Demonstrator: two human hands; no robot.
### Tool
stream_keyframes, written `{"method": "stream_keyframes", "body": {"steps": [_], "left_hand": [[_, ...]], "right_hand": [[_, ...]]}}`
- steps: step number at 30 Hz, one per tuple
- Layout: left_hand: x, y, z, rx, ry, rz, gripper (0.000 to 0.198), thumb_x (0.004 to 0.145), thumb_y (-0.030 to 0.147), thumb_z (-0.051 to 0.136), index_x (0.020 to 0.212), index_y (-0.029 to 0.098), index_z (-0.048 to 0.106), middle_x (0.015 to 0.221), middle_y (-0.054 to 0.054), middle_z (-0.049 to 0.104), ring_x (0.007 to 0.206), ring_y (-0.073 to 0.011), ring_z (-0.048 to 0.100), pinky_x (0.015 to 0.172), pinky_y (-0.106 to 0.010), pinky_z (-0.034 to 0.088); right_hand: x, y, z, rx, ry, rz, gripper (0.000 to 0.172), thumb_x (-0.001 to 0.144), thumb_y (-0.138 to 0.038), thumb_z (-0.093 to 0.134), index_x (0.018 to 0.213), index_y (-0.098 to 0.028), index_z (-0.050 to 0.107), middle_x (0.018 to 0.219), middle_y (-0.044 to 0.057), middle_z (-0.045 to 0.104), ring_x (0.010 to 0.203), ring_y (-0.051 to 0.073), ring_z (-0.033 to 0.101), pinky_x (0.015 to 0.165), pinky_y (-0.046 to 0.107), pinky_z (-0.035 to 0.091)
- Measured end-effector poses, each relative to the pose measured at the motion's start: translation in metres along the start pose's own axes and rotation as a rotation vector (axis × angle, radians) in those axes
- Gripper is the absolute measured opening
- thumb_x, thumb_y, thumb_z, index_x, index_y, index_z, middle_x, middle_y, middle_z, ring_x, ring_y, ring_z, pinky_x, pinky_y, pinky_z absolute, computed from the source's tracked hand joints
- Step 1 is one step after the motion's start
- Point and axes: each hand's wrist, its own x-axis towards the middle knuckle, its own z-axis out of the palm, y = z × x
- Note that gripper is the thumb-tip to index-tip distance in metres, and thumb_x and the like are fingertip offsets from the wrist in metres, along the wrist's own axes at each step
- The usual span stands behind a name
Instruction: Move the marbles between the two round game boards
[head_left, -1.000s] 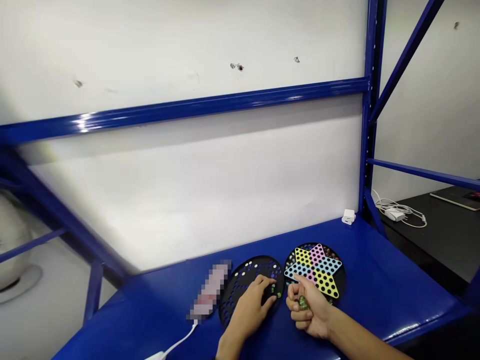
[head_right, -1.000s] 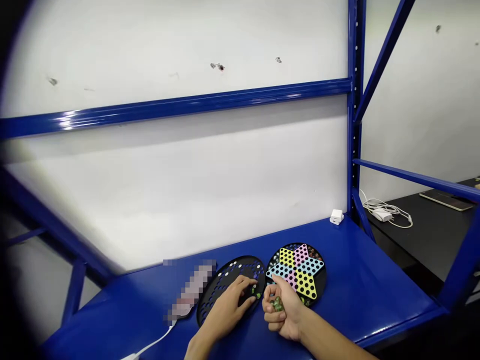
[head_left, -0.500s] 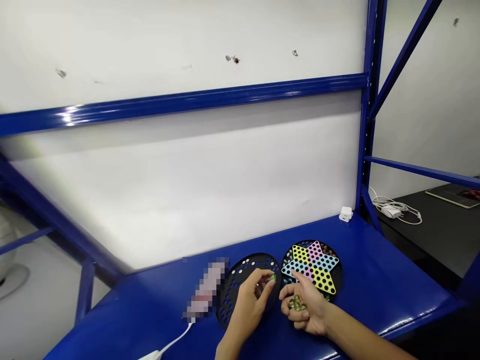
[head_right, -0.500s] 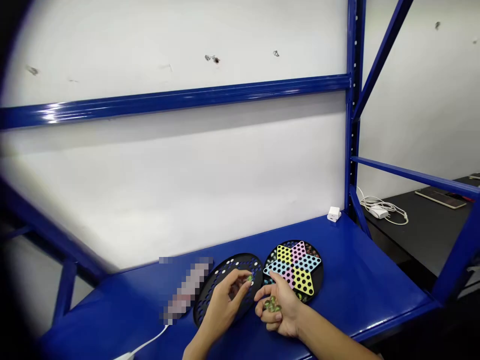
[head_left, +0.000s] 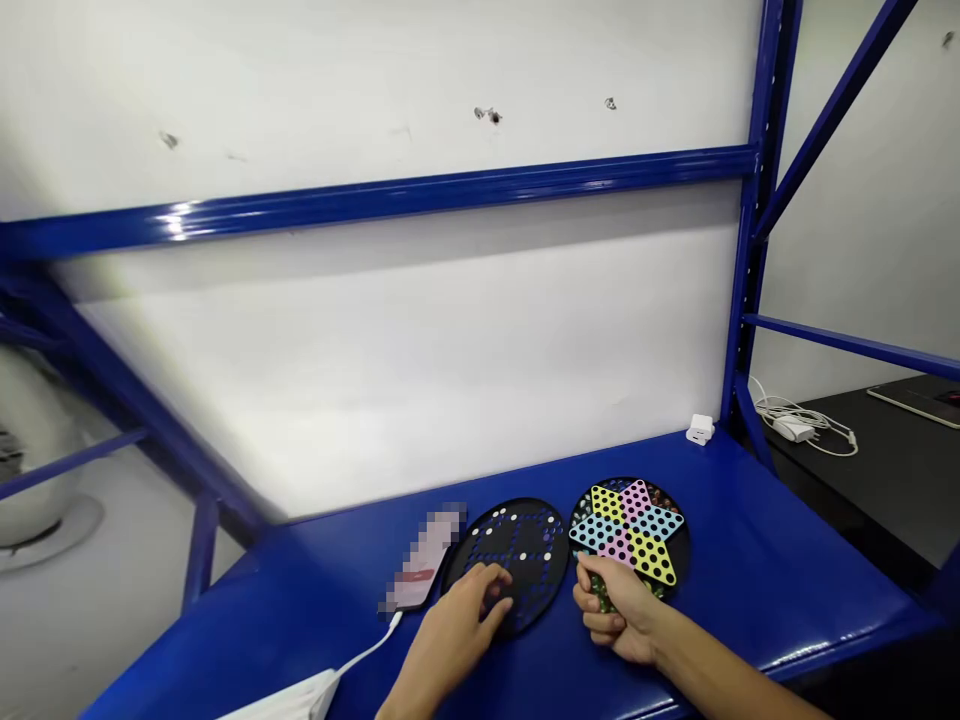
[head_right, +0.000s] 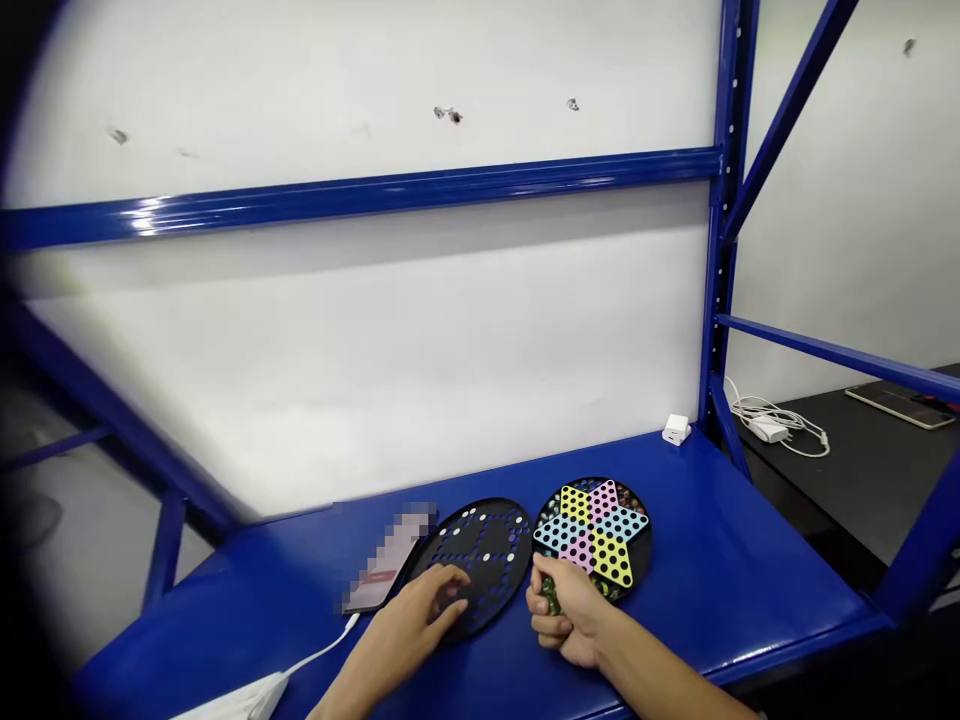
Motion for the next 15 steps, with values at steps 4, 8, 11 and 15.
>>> {"method": "stream_keyframes", "body": {"steps": [4, 8, 11, 15], "left_hand": [[-0.003, -0.029, 0.003, -0.010, -0.096, -0.025, 0.012, 0.082, 0.029, 0.052, 0.085, 0.025, 0.063, 0.082, 0.001, 0.066, 0.079, -0.0188, 0.062, 0.069, -0.026, 0.042], [0.001, -0.022, 0.003, -0.104, -0.052, 0.036, 0.012, 0.083, 0.027, 0.050, 0.081, 0.022, 0.062, 0.079, 0.000, 0.065, 0.075, -0.0178, 0.061, 0.069, -0.026, 0.042], [0.002, 0.002, 0.002, -0.186, -0.012, 0.083, 0.016, 0.087, 0.032, 0.051, 0.081, 0.022, 0.062, 0.077, 0.000, 0.065, 0.072, -0.0170, 0.059, 0.067, -0.026, 0.042], [-0.002, 0.048, 0.014, -0.337, 0.042, 0.204, 0.016, 0.090, 0.034, 0.051, 0.084, 0.022, 0.061, 0.081, -0.001, 0.066, 0.076, -0.0164, 0.060, 0.069, -0.026, 0.045]], "right_hand": [[0.002, 0.001, -0.001, -0.011, -0.047, 0.060, 0.045, 0.102, -0.039, 0.027, 0.066, -0.019, 0.046, 0.049, -0.007, 0.045, 0.029, 0.003, 0.016, 0.038, 0.020, 0.005], [0.004, 0.000, -0.002, -0.043, -0.116, 0.098, 0.049, 0.102, -0.043, 0.026, 0.068, -0.019, 0.051, 0.049, -0.004, 0.050, 0.027, 0.004, 0.017, 0.036, 0.020, 0.004], [0.005, 0.001, -0.002, -0.062, -0.140, 0.119, 0.050, 0.101, -0.045, 0.026, 0.069, -0.019, 0.054, 0.048, -0.004, 0.051, 0.027, 0.005, 0.017, 0.035, 0.020, 0.004], [0.005, 0.005, -0.001, -0.117, -0.140, 0.132, 0.050, 0.100, -0.048, 0.027, 0.071, -0.018, 0.055, 0.049, -0.003, 0.053, 0.026, 0.004, 0.020, 0.035, 0.018, 0.007]]}}
